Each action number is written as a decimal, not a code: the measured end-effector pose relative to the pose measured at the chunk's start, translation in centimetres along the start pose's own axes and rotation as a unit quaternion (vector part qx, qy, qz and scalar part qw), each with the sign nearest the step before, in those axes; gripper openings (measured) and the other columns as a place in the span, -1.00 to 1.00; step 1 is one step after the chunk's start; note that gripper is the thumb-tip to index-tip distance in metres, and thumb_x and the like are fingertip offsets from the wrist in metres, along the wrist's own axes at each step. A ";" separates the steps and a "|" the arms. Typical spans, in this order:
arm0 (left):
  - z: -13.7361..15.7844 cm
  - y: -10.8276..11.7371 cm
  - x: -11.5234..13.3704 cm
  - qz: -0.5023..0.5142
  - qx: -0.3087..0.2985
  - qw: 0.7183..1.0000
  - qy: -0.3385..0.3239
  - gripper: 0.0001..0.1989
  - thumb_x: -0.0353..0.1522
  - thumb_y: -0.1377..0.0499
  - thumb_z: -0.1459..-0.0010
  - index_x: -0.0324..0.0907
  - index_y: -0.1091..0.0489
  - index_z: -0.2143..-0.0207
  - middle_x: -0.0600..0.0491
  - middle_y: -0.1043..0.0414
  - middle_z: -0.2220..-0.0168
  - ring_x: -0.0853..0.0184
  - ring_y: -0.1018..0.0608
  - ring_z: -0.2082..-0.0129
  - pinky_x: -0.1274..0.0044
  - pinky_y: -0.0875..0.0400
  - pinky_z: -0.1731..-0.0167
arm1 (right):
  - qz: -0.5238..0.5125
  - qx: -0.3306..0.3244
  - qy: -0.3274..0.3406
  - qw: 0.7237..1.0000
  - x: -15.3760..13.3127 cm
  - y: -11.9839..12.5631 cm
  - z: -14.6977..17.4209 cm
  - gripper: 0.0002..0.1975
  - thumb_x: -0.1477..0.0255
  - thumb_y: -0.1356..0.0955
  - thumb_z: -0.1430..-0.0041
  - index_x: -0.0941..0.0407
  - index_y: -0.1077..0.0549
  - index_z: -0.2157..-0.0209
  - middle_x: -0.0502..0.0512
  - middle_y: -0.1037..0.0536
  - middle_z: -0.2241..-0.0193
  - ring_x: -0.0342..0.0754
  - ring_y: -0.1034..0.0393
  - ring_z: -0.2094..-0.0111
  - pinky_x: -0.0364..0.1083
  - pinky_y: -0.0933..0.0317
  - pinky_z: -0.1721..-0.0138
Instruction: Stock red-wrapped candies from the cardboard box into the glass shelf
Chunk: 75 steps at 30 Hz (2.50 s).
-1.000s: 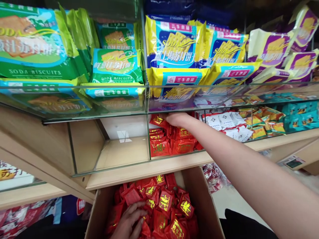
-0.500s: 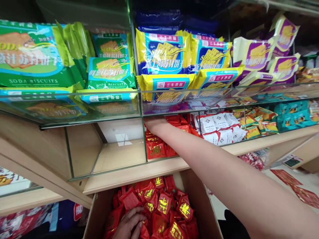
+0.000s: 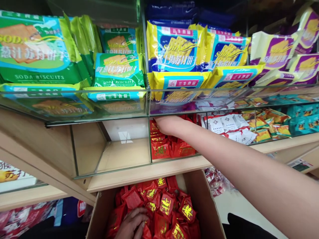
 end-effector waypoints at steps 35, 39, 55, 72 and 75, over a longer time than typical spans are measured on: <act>0.0 0.5 1.4 0.073 -0.022 0.996 0.044 -0.69 -0.36 0.13 -0.13 -0.15 -0.32 0.16 -0.04 -0.33 0.12 0.28 -0.36 0.08 0.37 -0.26 0.05 | 0.023 -0.046 0.046 0.998 -3.6 -5.3 4.9 -0.87 0.50 -0.28 0.01 0.24 -0.44 0.43 0.21 -0.44 0.44 0.01 -0.35 0.36 -0.12 -0.22 0.35; 0.7 0.1 1.0 0.115 -0.027 0.989 0.090 -0.48 -0.29 0.02 -0.09 -0.18 -0.02 -0.11 -0.08 -0.13 -0.08 0.23 -0.18 -0.09 0.28 -0.05 -0.09 | -0.046 0.045 0.045 0.997 -3.8 -2.1 7.8 -0.82 0.43 -0.25 -0.04 0.23 -0.41 0.36 0.20 -0.43 0.37 0.03 -0.31 0.28 -0.08 -0.20 0.29; -0.6 3.1 1.3 0.438 0.063 0.860 0.254 -0.54 -0.06 -0.08 0.05 -0.30 -0.33 0.32 0.10 -0.27 0.55 0.53 -0.27 0.70 0.62 -0.26 0.72 | -0.673 -0.113 -0.183 0.707 -10.3 -21.2 20.4 -0.60 0.27 -0.29 -0.01 0.13 -0.26 0.10 0.10 -0.46 0.27 -0.05 -0.35 0.24 -0.03 -0.23 0.19; -0.8 3.0 2.4 0.486 0.139 0.832 0.229 -0.64 -0.14 -0.20 0.14 -0.29 -0.30 0.53 0.16 -0.16 0.65 0.55 -0.20 0.65 0.68 -0.21 0.65 | -0.696 0.075 -0.335 0.630 -8.0 -20.7 20.4 -0.78 0.22 -0.29 0.00 0.09 -0.29 0.43 -0.02 -0.33 0.47 -0.11 -0.23 0.42 -0.13 -0.18 0.37; -1.0 3.4 3.2 0.437 0.174 0.862 0.188 -0.67 -0.16 -0.12 0.03 -0.27 -0.24 0.57 0.15 -0.14 0.62 0.53 -0.20 0.58 0.68 -0.15 0.56 | -0.650 0.095 -0.318 0.684 -7.6 -20.4 20.1 -0.75 0.21 -0.24 -0.05 0.09 -0.22 0.53 -0.06 -0.25 0.57 -0.13 -0.16 0.51 -0.14 -0.13 0.43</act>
Point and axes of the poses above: each hand's wrist, its own z-axis away from the middle knuckle, its own y-axis out of the back of the hand, x = y × z, the point moved 6 cm from there along -z, towards the middle knuckle
